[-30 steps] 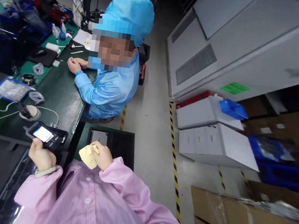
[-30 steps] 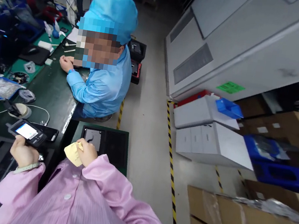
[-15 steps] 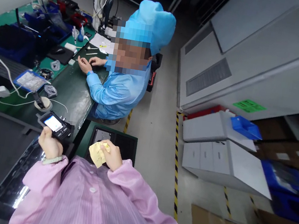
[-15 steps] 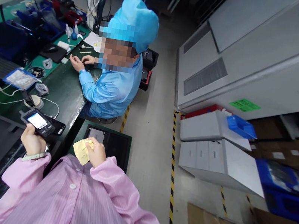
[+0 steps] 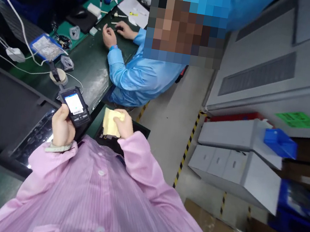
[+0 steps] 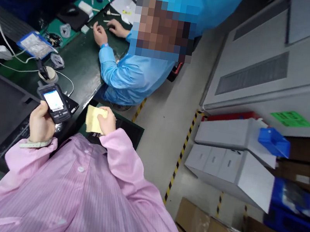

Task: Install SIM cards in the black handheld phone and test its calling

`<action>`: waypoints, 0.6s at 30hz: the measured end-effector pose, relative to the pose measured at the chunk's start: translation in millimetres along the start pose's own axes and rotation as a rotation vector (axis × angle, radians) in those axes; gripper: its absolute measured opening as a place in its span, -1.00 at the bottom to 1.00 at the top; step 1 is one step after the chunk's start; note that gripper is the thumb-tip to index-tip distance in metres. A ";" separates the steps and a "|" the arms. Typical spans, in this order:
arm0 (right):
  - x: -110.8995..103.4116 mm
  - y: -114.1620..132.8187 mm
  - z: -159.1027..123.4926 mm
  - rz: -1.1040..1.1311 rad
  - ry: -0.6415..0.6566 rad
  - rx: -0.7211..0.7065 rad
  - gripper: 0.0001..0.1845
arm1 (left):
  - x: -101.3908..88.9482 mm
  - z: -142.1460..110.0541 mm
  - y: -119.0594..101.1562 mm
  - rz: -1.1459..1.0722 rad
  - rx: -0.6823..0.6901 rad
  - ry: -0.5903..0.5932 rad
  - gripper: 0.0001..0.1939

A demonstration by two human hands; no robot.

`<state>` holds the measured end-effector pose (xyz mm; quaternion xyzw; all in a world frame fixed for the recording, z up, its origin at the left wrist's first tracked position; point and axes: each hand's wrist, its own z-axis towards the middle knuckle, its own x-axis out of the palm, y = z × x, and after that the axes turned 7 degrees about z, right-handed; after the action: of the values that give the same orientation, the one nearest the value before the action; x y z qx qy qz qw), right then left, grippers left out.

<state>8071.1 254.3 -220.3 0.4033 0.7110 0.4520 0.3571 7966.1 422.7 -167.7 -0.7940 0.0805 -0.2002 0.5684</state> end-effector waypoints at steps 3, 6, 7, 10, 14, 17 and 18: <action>18.9 14.1 20.4 0.022 0.048 -0.031 -0.64 | -4.1 -14.3 -12.0 0.009 -0.140 0.145 -0.57; 31.1 29.5 21.2 0.023 0.080 -0.042 -0.69 | -2.3 -23.7 -14.1 0.009 -0.210 0.143 -0.56; 33.1 34.0 19.0 0.019 0.089 -0.037 -0.72 | -0.8 -25.5 -13.3 0.009 -0.218 0.123 -0.56; 34.4 43.1 13.0 0.002 0.101 -0.018 -0.78 | 3.9 -27.1 -10.9 0.006 -0.218 0.090 -0.58; 33.2 47.8 13.7 0.000 0.076 0.017 -0.79 | 7.6 -24.9 -11.9 -0.003 -0.188 0.080 -0.59; 35.3 49.0 17.0 0.055 0.090 0.054 -0.80 | 10.8 -20.5 -9.1 0.003 -0.189 0.079 -0.58; 36.2 49.2 18.3 0.090 0.115 0.070 -0.81 | 11.7 -18.2 -6.7 0.006 -0.190 0.069 -0.59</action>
<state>8084.3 306.3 -185.9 0.4206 0.7267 0.4650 0.2807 7968.6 405.0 -153.8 -0.8366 0.1210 -0.2170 0.4882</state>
